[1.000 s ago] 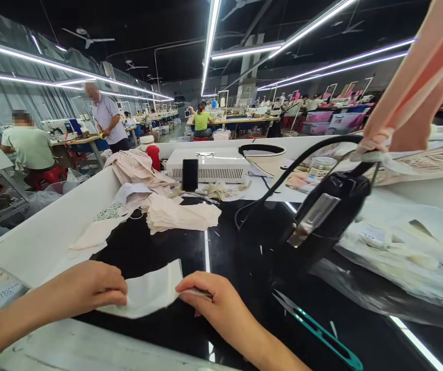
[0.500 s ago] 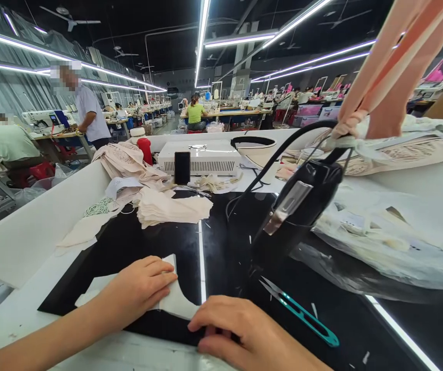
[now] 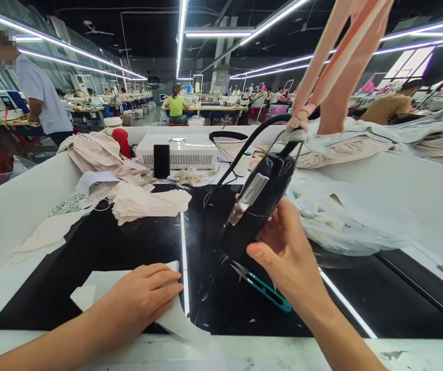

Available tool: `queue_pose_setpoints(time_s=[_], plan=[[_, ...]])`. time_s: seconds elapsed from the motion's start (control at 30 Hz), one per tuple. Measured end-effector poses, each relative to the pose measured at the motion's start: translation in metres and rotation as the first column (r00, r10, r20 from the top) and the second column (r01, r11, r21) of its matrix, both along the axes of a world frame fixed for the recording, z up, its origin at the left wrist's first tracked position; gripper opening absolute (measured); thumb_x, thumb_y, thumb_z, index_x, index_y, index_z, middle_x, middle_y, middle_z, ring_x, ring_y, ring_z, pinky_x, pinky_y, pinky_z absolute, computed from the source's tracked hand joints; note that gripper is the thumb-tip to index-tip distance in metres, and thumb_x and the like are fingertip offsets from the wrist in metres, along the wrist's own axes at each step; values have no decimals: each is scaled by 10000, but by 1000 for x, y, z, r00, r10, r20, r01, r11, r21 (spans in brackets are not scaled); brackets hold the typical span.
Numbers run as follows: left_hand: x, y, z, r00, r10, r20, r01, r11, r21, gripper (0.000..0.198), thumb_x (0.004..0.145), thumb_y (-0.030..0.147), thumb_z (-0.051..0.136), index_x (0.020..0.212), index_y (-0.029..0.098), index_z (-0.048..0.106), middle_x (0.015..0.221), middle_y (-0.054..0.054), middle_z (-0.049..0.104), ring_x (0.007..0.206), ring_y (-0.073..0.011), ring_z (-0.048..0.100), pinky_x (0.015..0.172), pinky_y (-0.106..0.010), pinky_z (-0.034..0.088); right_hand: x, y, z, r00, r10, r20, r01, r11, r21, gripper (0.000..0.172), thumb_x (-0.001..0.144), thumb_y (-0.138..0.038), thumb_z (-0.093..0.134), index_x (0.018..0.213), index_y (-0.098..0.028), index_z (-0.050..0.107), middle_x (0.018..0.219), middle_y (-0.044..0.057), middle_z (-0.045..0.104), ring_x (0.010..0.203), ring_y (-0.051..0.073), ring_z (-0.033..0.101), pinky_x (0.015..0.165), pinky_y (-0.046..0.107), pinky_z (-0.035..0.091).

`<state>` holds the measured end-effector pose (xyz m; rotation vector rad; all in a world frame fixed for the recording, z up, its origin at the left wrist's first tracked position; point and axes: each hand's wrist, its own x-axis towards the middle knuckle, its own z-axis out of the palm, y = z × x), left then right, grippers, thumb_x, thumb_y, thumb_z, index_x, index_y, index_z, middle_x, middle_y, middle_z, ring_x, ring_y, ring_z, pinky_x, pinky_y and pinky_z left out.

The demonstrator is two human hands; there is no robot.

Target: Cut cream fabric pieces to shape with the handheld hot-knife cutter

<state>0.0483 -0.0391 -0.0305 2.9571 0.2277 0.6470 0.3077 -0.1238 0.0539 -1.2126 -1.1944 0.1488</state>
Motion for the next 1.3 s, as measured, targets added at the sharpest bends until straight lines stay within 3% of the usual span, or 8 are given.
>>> queue_pose_setpoints(time_s=[0.07,0.17,0.37,0.57,0.87,1.3], plan=[[4,0,-2,1000,1,25,-2,1000,29,197,1038,167,528,1197,160,644,1270,-45,711,1163,-225,665,934,-342,580,-12,11,1,990,91,-111,-84,994,65,486,728,-594,837,1107,-333,680,1089,34,748,862,229,750,749,357,655],[5,0,-7,998,19,64,-25,995,99,207,1052,193,507,1196,156,652,1251,-47,726,1137,-229,683,885,-337,591,-28,26,-2,972,123,-198,-95,985,147,300,822,-438,807,1020,-297,633,931,-22,706,684,157,692,618,300,616],[1,-2,-15,992,60,107,-82,974,210,266,1078,231,449,1180,126,671,1210,-89,744,1092,-225,708,854,-316,600,-58,48,-12,942,229,-244,-197,969,150,427,760,-364,865,1039,-287,552,876,-29,673,665,142,639,596,298,591],[3,-4,-23,979,42,198,-98,954,282,342,1090,206,387,1115,86,707,1143,-101,766,1065,-215,729,906,-313,609,-80,63,-23,911,295,-290,-246,950,194,355,851,-412,768,1029,-291,485,798,-57,644,568,121,593,524,279,541],[4,-8,-17,968,36,250,-117,942,316,368,1098,180,384,1053,76,734,1078,-100,786,1038,-191,742,925,-287,595,-88,69,-26,889,318,-328,-251,940,232,385,844,-450,783,1013,-288,477,790,-67,651,573,113,606,533,274,550],[1,-8,-22,974,40,224,-106,951,290,321,1086,191,425,1103,72,722,1122,-115,774,1071,-202,731,933,-304,594,-94,68,-26,878,344,-332,-275,931,239,414,839,-466,783,1015,-286,455,751,-73,637,526,109,590,493,264,526]])
